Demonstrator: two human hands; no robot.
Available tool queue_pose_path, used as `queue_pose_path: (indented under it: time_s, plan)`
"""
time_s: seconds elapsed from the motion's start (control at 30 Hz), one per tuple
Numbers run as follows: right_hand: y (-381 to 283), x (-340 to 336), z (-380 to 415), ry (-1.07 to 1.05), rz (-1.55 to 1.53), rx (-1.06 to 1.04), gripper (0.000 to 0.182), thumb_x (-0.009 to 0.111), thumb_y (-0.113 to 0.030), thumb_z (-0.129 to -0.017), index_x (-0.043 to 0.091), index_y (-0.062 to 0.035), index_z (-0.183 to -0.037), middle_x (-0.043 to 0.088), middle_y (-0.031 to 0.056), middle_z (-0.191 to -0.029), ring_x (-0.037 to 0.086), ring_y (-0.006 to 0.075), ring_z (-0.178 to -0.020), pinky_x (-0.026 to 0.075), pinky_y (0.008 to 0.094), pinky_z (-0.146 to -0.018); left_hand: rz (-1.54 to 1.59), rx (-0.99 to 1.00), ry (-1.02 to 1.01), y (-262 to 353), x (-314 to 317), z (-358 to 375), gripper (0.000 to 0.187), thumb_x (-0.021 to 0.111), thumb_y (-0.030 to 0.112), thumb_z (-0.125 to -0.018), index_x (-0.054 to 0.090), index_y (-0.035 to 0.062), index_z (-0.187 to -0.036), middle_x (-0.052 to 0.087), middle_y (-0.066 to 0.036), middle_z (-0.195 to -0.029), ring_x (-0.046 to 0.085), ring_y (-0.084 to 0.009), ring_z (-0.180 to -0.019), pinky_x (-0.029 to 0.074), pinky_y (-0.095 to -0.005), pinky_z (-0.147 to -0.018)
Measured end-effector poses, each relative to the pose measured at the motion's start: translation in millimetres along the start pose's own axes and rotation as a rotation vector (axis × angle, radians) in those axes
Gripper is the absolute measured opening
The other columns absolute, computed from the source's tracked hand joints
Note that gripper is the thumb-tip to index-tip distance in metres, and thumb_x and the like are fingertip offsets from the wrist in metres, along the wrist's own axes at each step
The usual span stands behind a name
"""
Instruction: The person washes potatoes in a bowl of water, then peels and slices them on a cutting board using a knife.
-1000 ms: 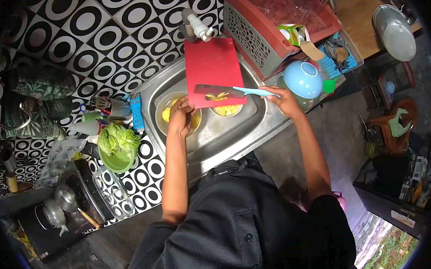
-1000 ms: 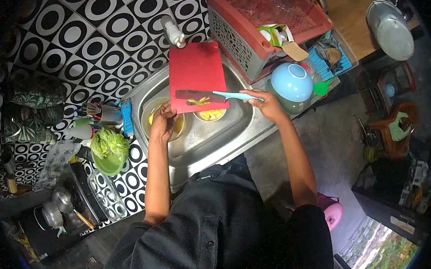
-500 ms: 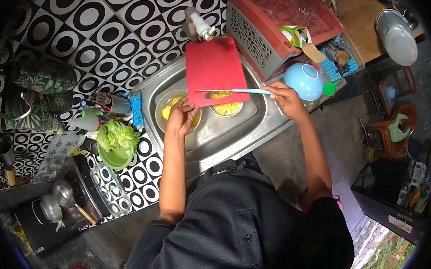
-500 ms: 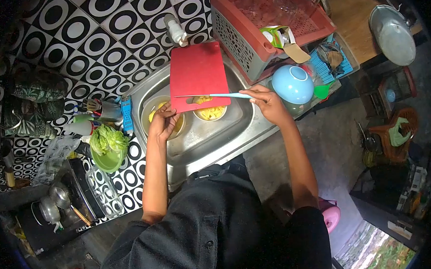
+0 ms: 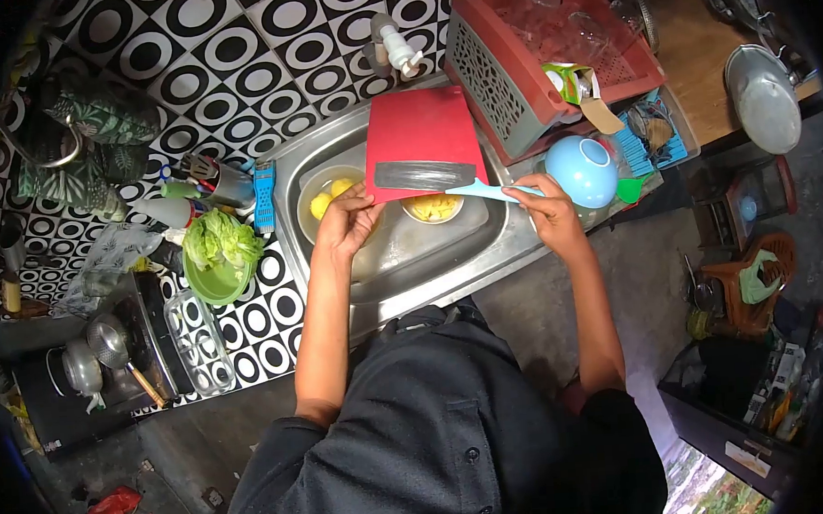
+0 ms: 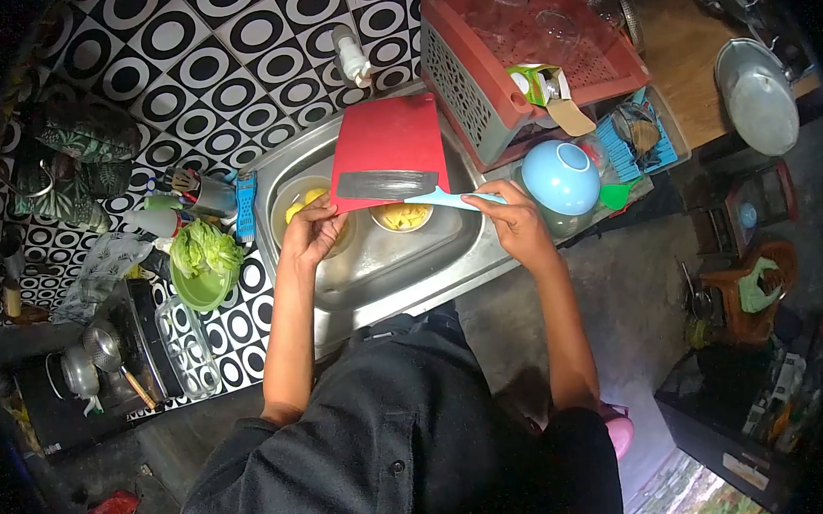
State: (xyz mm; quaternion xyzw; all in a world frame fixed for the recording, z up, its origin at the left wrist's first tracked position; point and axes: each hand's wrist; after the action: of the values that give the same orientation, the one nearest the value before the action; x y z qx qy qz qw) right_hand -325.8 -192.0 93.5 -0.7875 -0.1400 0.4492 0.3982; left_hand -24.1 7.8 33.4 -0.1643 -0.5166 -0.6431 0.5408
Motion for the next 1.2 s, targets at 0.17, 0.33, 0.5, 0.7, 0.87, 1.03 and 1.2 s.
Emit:
queue_pose_path:
  time_s: [0.17,0.33,0.5,0.7,0.87,1.03,1.2]
  plan:
    - [-2,-1,-4,0.054,-0.205,0.098,0.045,0.055,0.013,-0.086,0.071,-0.0072,-0.122,0.063,0.0101,-0.107,0.061,0.0219,-0.101,0.048,0.031,-0.091,-0.042,0.039,0.016,0,5,0,0.042,0.045,-0.013,-0.089,0.046,-0.0141,-0.131,0.058,-0.025,-0.13,0.063,-0.0306,-0.116,0.053,-0.0377,-0.104]
    - [8,4,-8,0.097,-0.325,0.195,0.035,0.06,0.003,-0.093,0.066,-0.0035,-0.127,0.064,0.0067,-0.108,0.059,0.0138,-0.098,0.047,0.0276,-0.089,-0.087,0.083,0.032,2,1,7,0.043,0.048,-0.013,-0.086,0.047,-0.0133,-0.13,0.061,-0.024,-0.126,0.065,-0.0295,-0.112,0.054,-0.0379,-0.102]
    - [14,4,-13,0.138,-0.468,0.276,0.036,0.062,-0.003,-0.094,0.064,-0.0024,-0.13,0.068,0.0058,-0.109,0.058,0.0102,-0.09,0.047,0.0245,-0.081,-0.107,0.117,0.063,1,-1,14,0.044,0.048,-0.014,-0.086,0.047,-0.0125,-0.129,0.062,-0.023,-0.124,0.066,-0.0288,-0.11,0.055,-0.0371,-0.1]
    - [26,0,-13,0.113,-0.599,0.461,0.038,0.06,-0.007,-0.096,0.062,-0.0056,-0.134,0.072,0.0063,-0.105,0.053,0.0044,-0.074,0.043,0.0195,-0.068,-0.175,0.18,0.105,-5,-3,19,0.044,0.049,-0.012,-0.086,0.047,-0.0112,-0.13,0.064,-0.022,-0.121,0.068,-0.0268,-0.107,0.056,-0.0357,-0.098]
    - [36,3,-8,0.127,-0.801,0.507,0.038,0.056,-0.012,-0.1,0.056,-0.0008,-0.137,0.07,0.0075,-0.1,0.05,0.0063,-0.071,0.042,0.0209,-0.066,-0.192,0.229,0.138,-8,2,34,0.045,0.05,-0.012,-0.086,0.046,-0.0102,-0.131,0.065,-0.02,-0.12,0.067,-0.0246,-0.107,0.055,-0.0343,-0.099]
    - [49,9,9,0.123,-1.088,0.558,0.043,0.055,-0.018,-0.103,0.051,0.0037,-0.14,0.067,0.0094,-0.101,0.049,0.0093,-0.074,0.04,0.0228,-0.069,-0.167,0.31,0.224,-11,-1,67,0.048,0.053,-0.012,-0.085,0.045,-0.0098,-0.132,0.065,-0.018,-0.122,0.066,-0.0235,-0.109,0.054,-0.0332,-0.099]
    - [49,25,25,0.089,-1.291,0.651,0.046,0.053,-0.018,-0.103,0.045,0.0057,-0.143,0.064,0.013,-0.102,0.049,0.0119,-0.076,0.04,0.0241,-0.071,-0.08,0.433,0.315,-22,-18,113,0.045,0.053,-0.013,-0.086,0.05,-0.0064,-0.13,0.064,-0.018,-0.124,0.066,-0.024,-0.111,0.054,-0.0346,-0.097]
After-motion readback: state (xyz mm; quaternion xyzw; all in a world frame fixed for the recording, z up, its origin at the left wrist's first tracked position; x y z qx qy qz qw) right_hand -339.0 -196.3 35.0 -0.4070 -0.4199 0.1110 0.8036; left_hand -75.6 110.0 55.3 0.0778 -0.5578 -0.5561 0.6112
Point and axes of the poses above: each hand's wrist, its own z-axis away from the middle knuckle, its own x-axis out of the palm, y = z × x
